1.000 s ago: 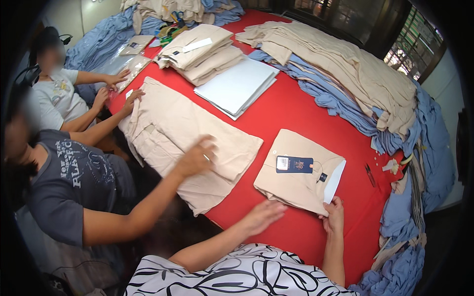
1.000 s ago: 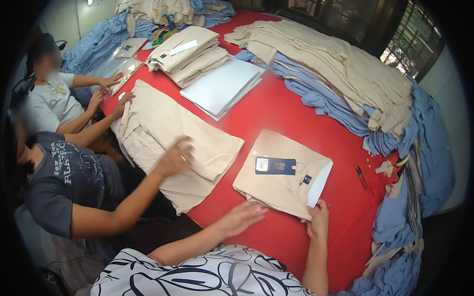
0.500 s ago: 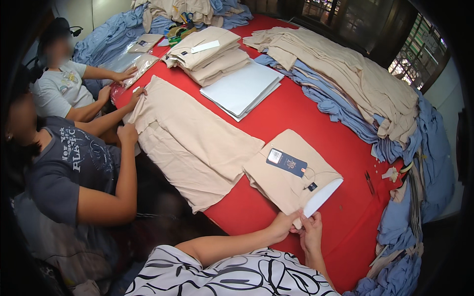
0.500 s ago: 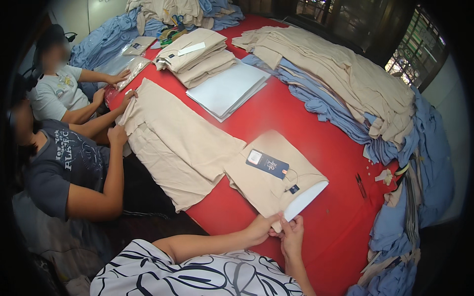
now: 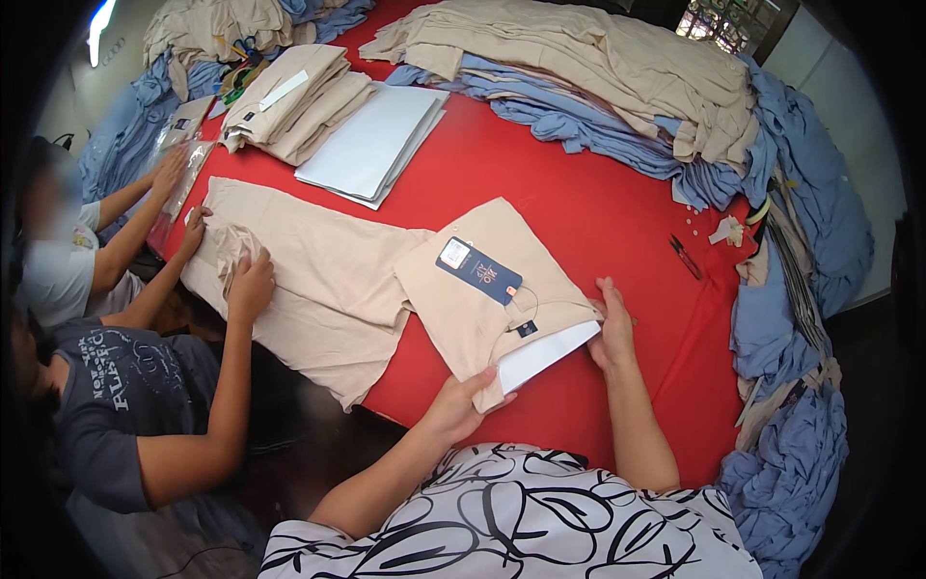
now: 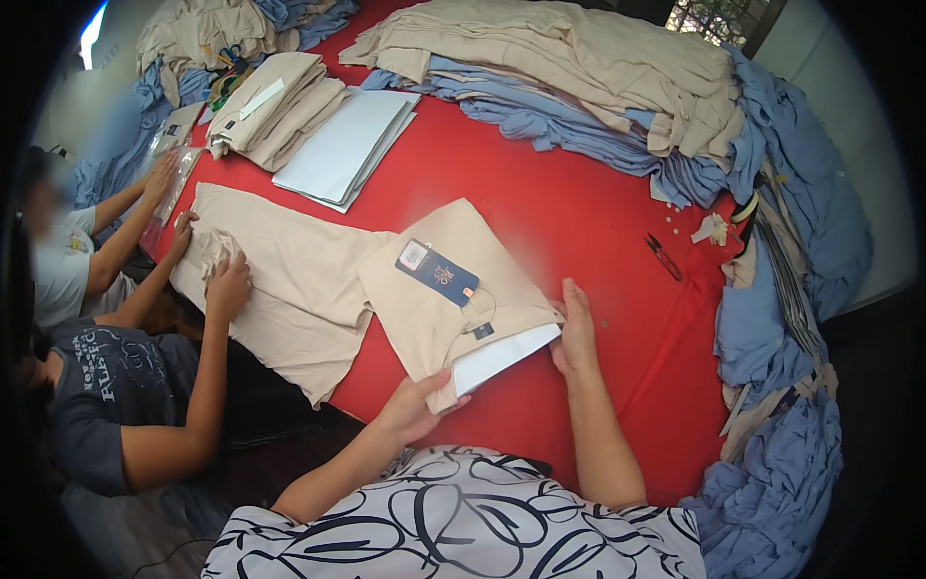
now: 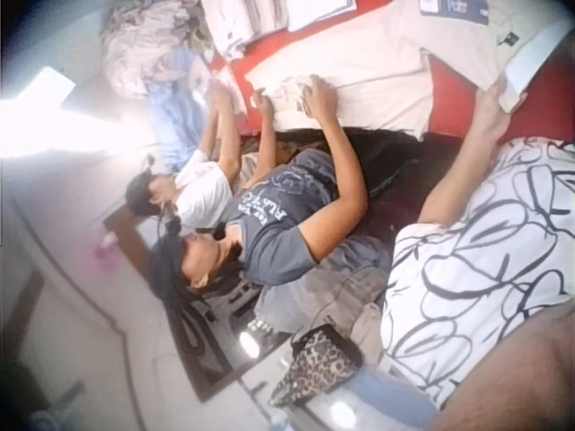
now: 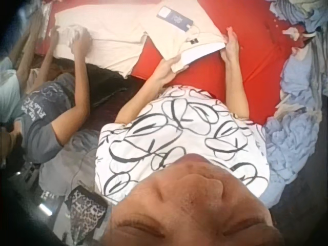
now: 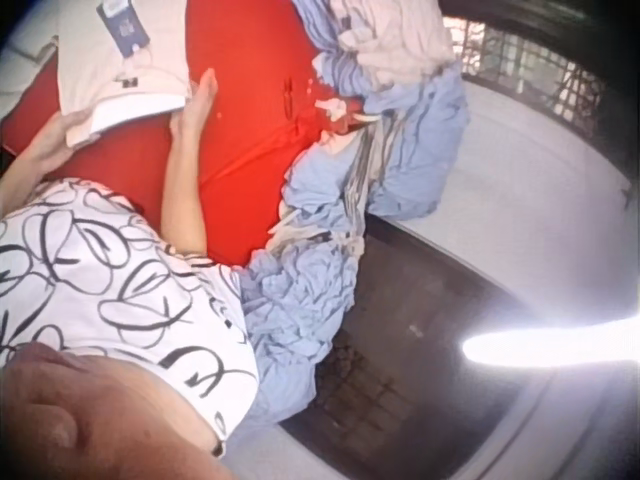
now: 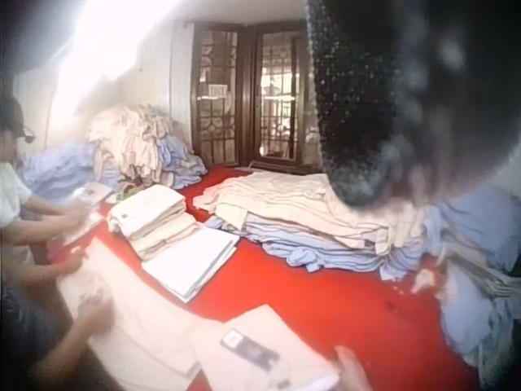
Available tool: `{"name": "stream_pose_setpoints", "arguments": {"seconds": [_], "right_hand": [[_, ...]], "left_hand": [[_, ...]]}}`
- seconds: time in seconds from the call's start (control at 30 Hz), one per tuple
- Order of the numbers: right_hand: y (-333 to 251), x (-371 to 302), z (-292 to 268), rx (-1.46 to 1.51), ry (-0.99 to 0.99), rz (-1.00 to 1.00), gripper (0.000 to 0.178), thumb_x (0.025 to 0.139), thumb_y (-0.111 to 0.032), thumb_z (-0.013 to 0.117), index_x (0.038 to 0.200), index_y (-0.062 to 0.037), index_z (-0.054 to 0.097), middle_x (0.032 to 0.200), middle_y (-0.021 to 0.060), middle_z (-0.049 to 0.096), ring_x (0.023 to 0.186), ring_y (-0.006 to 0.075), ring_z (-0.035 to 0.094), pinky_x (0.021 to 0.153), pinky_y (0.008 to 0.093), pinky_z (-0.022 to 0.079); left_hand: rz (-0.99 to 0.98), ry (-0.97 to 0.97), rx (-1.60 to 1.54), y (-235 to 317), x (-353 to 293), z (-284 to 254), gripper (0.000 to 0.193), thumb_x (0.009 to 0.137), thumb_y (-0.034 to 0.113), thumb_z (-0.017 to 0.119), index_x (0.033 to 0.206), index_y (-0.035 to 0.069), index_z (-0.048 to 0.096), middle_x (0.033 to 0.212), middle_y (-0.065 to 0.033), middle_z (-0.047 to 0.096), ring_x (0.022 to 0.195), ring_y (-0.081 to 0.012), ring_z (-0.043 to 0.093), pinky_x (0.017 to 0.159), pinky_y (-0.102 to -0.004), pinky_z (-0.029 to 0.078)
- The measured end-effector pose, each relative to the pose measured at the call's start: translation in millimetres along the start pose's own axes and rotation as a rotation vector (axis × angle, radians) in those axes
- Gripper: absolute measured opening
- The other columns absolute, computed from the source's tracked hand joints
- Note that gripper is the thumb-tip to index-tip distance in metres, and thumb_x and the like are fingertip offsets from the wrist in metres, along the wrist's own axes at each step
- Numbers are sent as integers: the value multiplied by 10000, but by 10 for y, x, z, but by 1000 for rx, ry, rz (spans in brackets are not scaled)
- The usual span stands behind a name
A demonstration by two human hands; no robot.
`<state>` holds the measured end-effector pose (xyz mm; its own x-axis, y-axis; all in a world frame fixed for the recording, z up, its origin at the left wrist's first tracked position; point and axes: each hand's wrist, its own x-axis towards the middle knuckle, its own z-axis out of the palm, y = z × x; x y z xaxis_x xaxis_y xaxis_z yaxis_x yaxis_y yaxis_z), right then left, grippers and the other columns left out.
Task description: The person folds shirts by hand on a table, aligning each garment with a folding board, folding in the sleeves and bottom, and attaching tags.
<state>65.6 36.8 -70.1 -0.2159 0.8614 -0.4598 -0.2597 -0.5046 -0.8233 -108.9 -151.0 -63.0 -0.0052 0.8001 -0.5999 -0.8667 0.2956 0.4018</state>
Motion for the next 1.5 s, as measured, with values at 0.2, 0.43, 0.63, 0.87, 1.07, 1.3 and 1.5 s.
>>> {"name": "stream_pose_setpoints", "arguments": {"seconds": [0.2, 0.43, 0.63, 0.87, 1.07, 1.3, 1.5], "right_hand": [[-100, -2, -124, -388, -328, 112, 301, 932, -111, 589, 1148, 98, 602, 1031, 143, 674, 906, 176, 650, 812, 287, 506], [39, -518, -16, -477, -302, -79, 235, 883, 6, 595, 1104, 75, 559, 968, 102, 665, 846, 123, 622, 760, 246, 483], [334, -478, -284, -443, -162, -140, 93, 880, -23, 645, 933, -1, 572, 824, 23, 593, 716, 70, 532, 655, 199, 413], [180, -638, -212, -96, -221, 147, 148, 961, -103, 565, 1013, 30, 603, 939, 115, 665, 851, 178, 658, 817, 297, 547], [257, -623, -328, -129, -239, 141, 311, 947, -50, 548, 1214, 110, 550, 1097, 183, 660, 930, 219, 672, 851, 306, 548], [222, -783, -192, -146, -314, 267, 368, 904, 34, 558, 1264, 103, 517, 1125, 171, 657, 935, 188, 658, 796, 286, 526], [-1, -801, 139, -142, -389, 176, 381, 892, 75, 523, 1272, 102, 499, 1138, 170, 650, 967, 176, 656, 828, 279, 514]], "left_hand": [[112, -34, 226, -84, 19, -359, 416, 918, 104, 641, 1279, -48, 501, 1182, -152, 609, 998, -241, 642, 839, -383, 568], [67, -36, 238, -18, -185, -504, 420, 911, 179, 679, 1252, -22, 539, 1141, -110, 618, 982, -188, 630, 786, -339, 567], [26, 61, 286, -46, -215, -432, 406, 927, 203, 662, 1266, 21, 533, 1165, -87, 613, 979, -166, 629, 754, -324, 576], [71, 73, 272, -99, -202, -433, 436, 932, 203, 650, 1296, 19, 497, 1184, -78, 604, 1052, -186, 609, 827, -354, 579], [133, 126, 280, -38, -356, -316, 454, 989, 107, 490, 1408, 5, 346, 1251, -127, 568, 1095, -206, 598, 809, -342, 582], [294, 190, 848, 192, -596, -231, 429, 976, 48, 406, 1380, -61, 312, 1114, -256, 624, 776, -299, 709, 734, -359, 575], [470, 225, 1105, 666, -694, 80, 359, 974, 55, 422, 1307, -76, 406, 965, -283, 670, 747, -305, 716, 687, -402, 549]]}}
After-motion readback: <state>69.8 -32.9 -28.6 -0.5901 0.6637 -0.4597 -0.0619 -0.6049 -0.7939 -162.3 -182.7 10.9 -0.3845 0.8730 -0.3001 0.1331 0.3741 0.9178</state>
